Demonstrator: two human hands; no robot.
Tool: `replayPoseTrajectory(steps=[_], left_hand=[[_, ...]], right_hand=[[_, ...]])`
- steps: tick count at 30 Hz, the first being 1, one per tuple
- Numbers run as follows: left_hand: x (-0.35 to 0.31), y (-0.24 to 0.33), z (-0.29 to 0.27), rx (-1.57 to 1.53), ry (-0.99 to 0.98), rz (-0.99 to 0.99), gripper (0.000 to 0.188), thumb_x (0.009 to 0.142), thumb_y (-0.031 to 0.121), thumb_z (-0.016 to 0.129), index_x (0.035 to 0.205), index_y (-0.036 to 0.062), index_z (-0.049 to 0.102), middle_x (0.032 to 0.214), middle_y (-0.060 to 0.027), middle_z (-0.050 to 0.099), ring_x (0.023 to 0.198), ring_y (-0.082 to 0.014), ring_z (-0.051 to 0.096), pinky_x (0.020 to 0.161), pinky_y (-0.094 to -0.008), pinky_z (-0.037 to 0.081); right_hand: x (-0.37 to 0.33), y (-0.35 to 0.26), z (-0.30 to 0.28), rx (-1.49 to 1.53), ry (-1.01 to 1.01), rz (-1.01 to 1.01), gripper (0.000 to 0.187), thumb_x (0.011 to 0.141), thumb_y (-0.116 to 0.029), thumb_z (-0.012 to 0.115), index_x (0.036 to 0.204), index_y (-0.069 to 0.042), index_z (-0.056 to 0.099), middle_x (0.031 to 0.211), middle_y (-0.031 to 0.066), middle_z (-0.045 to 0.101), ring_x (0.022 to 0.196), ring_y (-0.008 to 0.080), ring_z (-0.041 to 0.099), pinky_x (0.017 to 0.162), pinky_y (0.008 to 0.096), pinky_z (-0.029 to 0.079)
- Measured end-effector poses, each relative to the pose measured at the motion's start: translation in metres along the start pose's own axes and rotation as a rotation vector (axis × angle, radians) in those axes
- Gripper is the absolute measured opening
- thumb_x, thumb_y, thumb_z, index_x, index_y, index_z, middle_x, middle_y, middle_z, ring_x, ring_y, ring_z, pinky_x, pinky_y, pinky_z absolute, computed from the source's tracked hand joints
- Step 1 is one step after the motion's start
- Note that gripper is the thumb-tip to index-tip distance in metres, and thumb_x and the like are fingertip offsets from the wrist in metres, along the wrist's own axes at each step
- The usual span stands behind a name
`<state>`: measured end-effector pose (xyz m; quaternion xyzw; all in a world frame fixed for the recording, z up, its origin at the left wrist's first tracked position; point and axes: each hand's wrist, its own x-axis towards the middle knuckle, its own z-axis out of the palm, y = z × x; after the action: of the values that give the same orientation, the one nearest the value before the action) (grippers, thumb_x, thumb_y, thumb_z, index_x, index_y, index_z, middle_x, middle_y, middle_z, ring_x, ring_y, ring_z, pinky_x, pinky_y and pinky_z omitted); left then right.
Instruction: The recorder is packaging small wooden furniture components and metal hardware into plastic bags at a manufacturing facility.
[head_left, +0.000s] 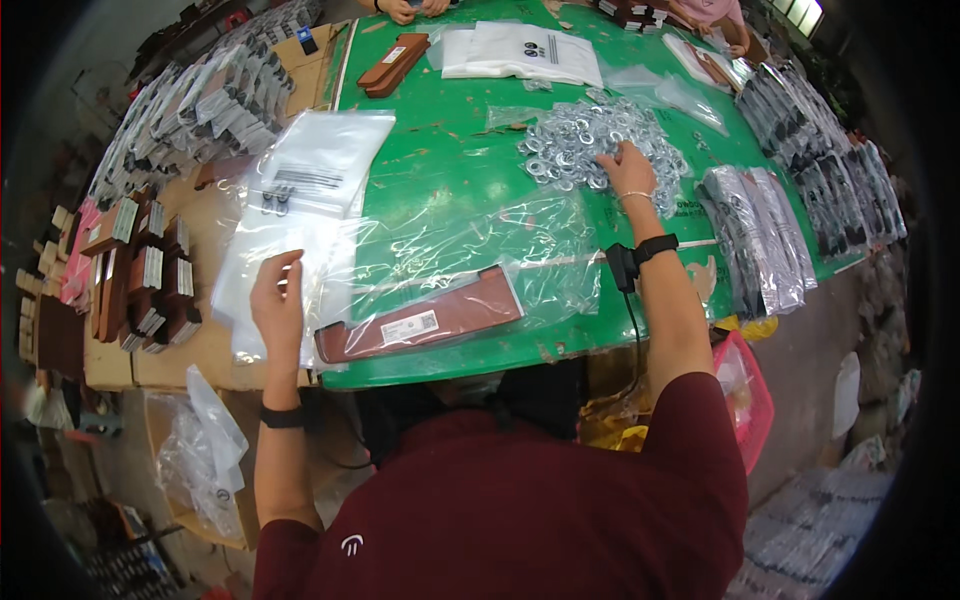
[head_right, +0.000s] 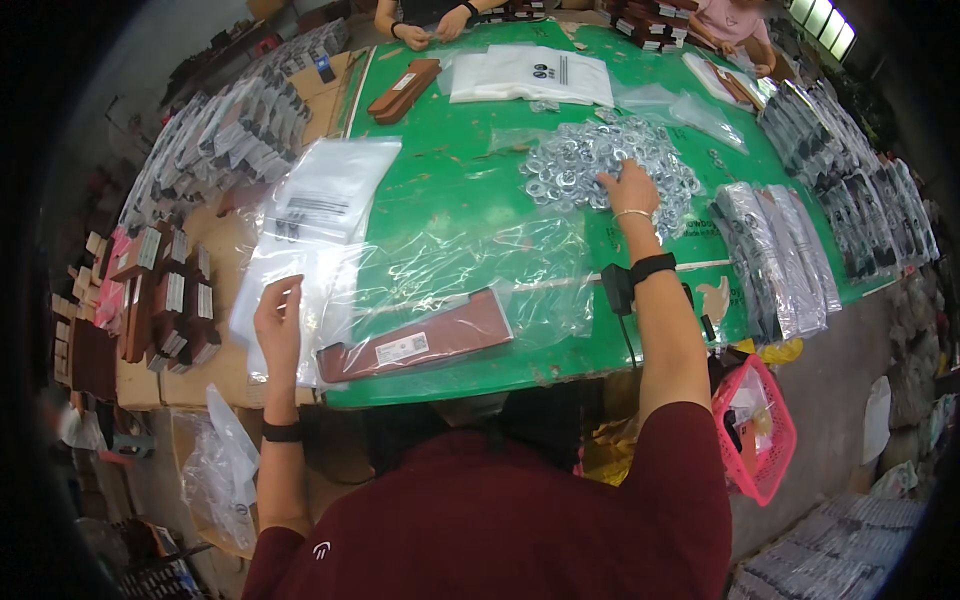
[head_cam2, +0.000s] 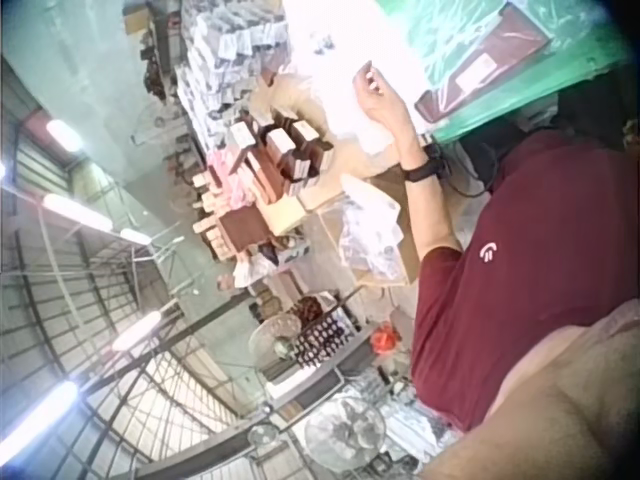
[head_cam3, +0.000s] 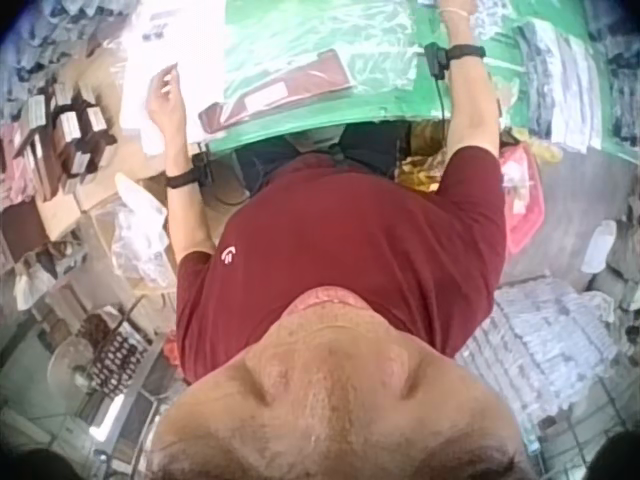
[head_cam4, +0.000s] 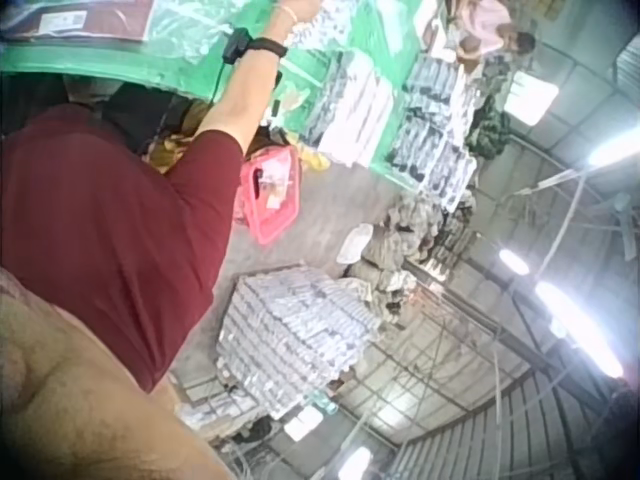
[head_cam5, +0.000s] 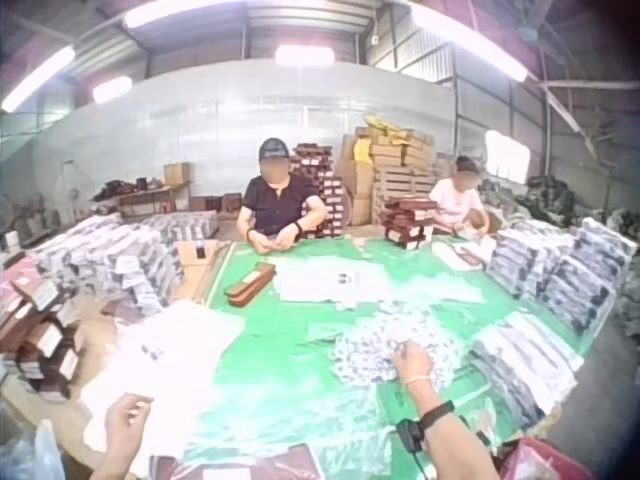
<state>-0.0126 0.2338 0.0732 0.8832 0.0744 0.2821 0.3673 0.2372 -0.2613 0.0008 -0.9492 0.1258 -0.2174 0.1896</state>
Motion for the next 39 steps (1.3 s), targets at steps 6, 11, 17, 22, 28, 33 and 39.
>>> replayPoseTrajectory(steps=[6, 11, 17, 22, 28, 33, 39], left_hand=[[-0.017, 0.044, 0.024, -0.138, -0.143, 0.101, 0.013, 0.094, 0.005, 0.061, 0.102, 0.0029, 0.071, 0.094, -0.0082, 0.068, 0.082, -0.0183, 0.066, 0.07, -0.0279, 0.052], [-0.021, 0.056, 0.031, -0.163, -0.24, 0.087, 0.014, 0.094, 0.006, 0.061, 0.103, 0.0033, 0.071, 0.094, -0.0081, 0.069, 0.082, -0.018, 0.066, 0.07, -0.0283, 0.052], [-0.01, 0.091, 0.05, -0.123, -0.595, 0.109, 0.024, 0.094, 0.011, 0.063, 0.116, 0.0052, 0.069, 0.105, -0.0082, 0.071, 0.088, -0.0175, 0.067, 0.076, -0.0306, 0.053], [0.001, 0.114, 0.093, -0.053, -0.673, 0.303, 0.038, 0.091, 0.015, 0.066, 0.128, 0.0146, 0.065, 0.108, -0.0102, 0.07, 0.088, -0.024, 0.068, 0.081, -0.0349, 0.054], [0.0, 0.164, 0.187, 0.003, -0.596, 0.664, 0.043, 0.088, 0.011, 0.061, 0.129, 0.022, 0.062, 0.104, -0.009, 0.061, 0.096, -0.028, 0.064, 0.077, -0.0413, 0.052], [0.007, 0.169, 0.215, 0.143, -0.64, 0.732, 0.025, 0.087, 0.012, 0.062, 0.111, 0.0164, 0.066, 0.099, -0.0089, 0.06, 0.094, -0.0297, 0.063, 0.075, -0.0412, 0.052], [0.013, 0.173, 0.203, -0.098, -0.519, 0.737, 0.011, 0.085, 0.012, 0.065, 0.096, 0.012, 0.066, 0.09, -0.0075, 0.063, 0.087, -0.0297, 0.064, 0.072, -0.0395, 0.05]], right_hand=[[0.007, -0.012, -0.001, 0.05, -0.084, 0.077, 0.035, 0.075, -0.036, 0.08, 0.105, -0.02, 0.072, 0.105, 0.0088, 0.073, 0.098, 0.0315, 0.069, 0.082, 0.0449, 0.054], [0.022, 0.02, -0.003, 0.421, -0.147, 0.111, 0.028, 0.073, -0.031, 0.08, 0.099, -0.02, 0.076, 0.089, 0.0062, 0.073, 0.091, 0.0266, 0.07, 0.078, 0.0406, 0.054], [-0.053, 0.003, -0.075, 0.913, -0.003, 0.125, 0.025, 0.082, -0.018, 0.074, 0.101, -0.003, 0.071, 0.074, 0.0082, 0.065, 0.061, 0.0171, 0.066, 0.06, 0.0286, 0.051], [-0.131, 0.023, -0.096, 0.382, -0.23, 0.055, 0.03, 0.088, -0.016, 0.07, 0.114, -0.003, 0.066, 0.087, 0.0063, 0.069, 0.068, 0.0135, 0.067, 0.062, 0.0258, 0.052], [-0.147, -0.007, -0.09, 1.163, -0.79, 0.128, 0.034, 0.089, -0.011, 0.069, 0.121, -0.001, 0.063, 0.101, 0.0069, 0.07, 0.08, 0.0144, 0.068, 0.068, 0.0287, 0.055], [-0.14, -0.007, -0.105, 1.171, -0.76, 0.113, 0.032, 0.091, -0.01, 0.069, 0.12, 0.0, 0.062, 0.099, 0.0075, 0.069, 0.079, 0.0146, 0.069, 0.07, 0.0271, 0.056], [-0.13, -0.008, -0.128, 1.226, -0.473, 0.203, 0.031, 0.091, -0.011, 0.069, 0.119, 0.001, 0.062, 0.099, 0.009, 0.07, 0.08, 0.0154, 0.069, 0.071, 0.0265, 0.057]])
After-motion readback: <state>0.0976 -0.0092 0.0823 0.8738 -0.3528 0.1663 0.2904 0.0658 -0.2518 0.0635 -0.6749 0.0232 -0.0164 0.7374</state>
